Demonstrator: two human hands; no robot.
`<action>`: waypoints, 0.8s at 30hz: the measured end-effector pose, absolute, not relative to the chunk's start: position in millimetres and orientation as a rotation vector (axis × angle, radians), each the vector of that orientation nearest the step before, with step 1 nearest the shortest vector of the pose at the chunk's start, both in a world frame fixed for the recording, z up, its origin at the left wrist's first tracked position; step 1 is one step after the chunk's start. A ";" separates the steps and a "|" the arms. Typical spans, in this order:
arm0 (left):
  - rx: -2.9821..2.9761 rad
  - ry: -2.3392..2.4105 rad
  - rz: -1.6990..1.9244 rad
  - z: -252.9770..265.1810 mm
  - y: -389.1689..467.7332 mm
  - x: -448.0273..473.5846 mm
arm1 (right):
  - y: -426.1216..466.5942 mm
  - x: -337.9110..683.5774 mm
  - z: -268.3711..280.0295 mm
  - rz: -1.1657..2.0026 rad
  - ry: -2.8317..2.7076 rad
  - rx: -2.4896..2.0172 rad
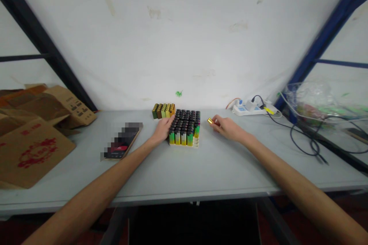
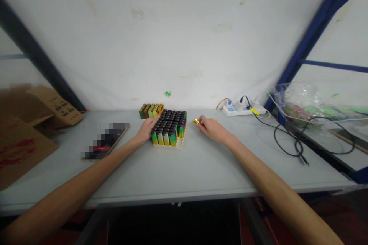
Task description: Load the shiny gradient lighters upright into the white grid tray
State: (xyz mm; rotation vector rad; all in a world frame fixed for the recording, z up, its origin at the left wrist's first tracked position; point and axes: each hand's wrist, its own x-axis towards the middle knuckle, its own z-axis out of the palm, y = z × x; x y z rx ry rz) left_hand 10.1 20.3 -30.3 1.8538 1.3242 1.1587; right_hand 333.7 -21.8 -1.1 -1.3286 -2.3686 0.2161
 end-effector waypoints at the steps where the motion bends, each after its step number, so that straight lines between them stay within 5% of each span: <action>1: 1.851 1.325 1.157 -30.1 20.1 10.2 | -24.2 329.5 1.5 0.263 -2.311 -1.314; 18: 1.875 1.356 1.184 -27.2 18.0 11.0 | -28.4 313.7 0.7 0.264 -2.046 -1.095; 24: 1.858 1.318 1.182 -26.5 16.8 11.2 | -41.6 302.7 1.4 0.680 -2.076 -1.035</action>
